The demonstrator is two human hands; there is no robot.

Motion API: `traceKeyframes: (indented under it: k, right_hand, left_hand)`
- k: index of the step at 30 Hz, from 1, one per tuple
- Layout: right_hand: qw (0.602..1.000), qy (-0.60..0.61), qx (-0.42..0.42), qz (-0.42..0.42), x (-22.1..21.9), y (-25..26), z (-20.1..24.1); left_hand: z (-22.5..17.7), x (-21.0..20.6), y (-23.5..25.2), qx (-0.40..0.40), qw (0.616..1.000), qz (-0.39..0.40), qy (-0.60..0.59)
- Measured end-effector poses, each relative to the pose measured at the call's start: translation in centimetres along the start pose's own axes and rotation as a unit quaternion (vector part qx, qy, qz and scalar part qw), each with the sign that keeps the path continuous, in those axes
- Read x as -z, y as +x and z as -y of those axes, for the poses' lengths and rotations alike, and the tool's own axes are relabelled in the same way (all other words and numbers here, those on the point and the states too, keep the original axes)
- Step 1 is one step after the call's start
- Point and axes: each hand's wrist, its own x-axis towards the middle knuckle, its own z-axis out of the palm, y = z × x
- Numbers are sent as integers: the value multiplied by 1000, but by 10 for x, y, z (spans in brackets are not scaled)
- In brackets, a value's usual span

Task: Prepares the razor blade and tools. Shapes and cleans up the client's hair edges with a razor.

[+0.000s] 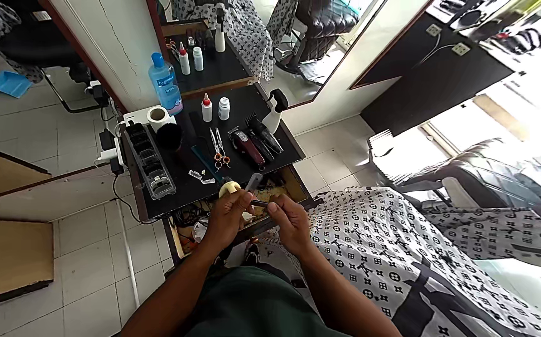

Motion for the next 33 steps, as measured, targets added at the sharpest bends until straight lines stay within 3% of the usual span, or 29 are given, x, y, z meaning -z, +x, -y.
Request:
traceKeyframes:
  k: [2,3,5,8,15,18,20,22,25,26,28,33]
  right_hand:
    - [996,-84,-28,31,17,10,4]
    - [995,-98,-16,-1,21,14,4]
    - [995,-62,24,-78,25,23,7]
    - [994,4,38,-103,25,33,9]
    - [993,45,-33,-100,29,34,-1]
    - [991,58,-105,-54,36,36,-4]
    - [981,100,-166,-8,40,38,-7]
    - [966,154,-205,33,45,34,-16]
    - [948,192,-241,75,52,18,-37]
    - [947,180,-254,78,55,10,-43]
    - [950,119,-285,54,64,-6,-56]
    - [934,45,-349,-63,97,-39,-83]
  left_hand:
    - [-2,3,3,-1,1000,-7,17]
    - [-2,2,4,-3,1000,-14,19]
    - [0,-5,4,-13,999,-30,19]
    - [4,-18,4,-33,998,-37,31]
    - [8,-26,8,-83,970,-56,223]
    - [9,-25,11,-71,964,-49,253]
    - [13,-23,14,-32,979,-32,200]
    - [23,-22,19,27,997,-31,61]
    - [42,-16,20,70,996,-30,-49]
    - [48,-13,19,66,997,-31,-13]
    - [58,-5,16,47,985,-30,166]
    - [62,9,25,110,863,90,485]
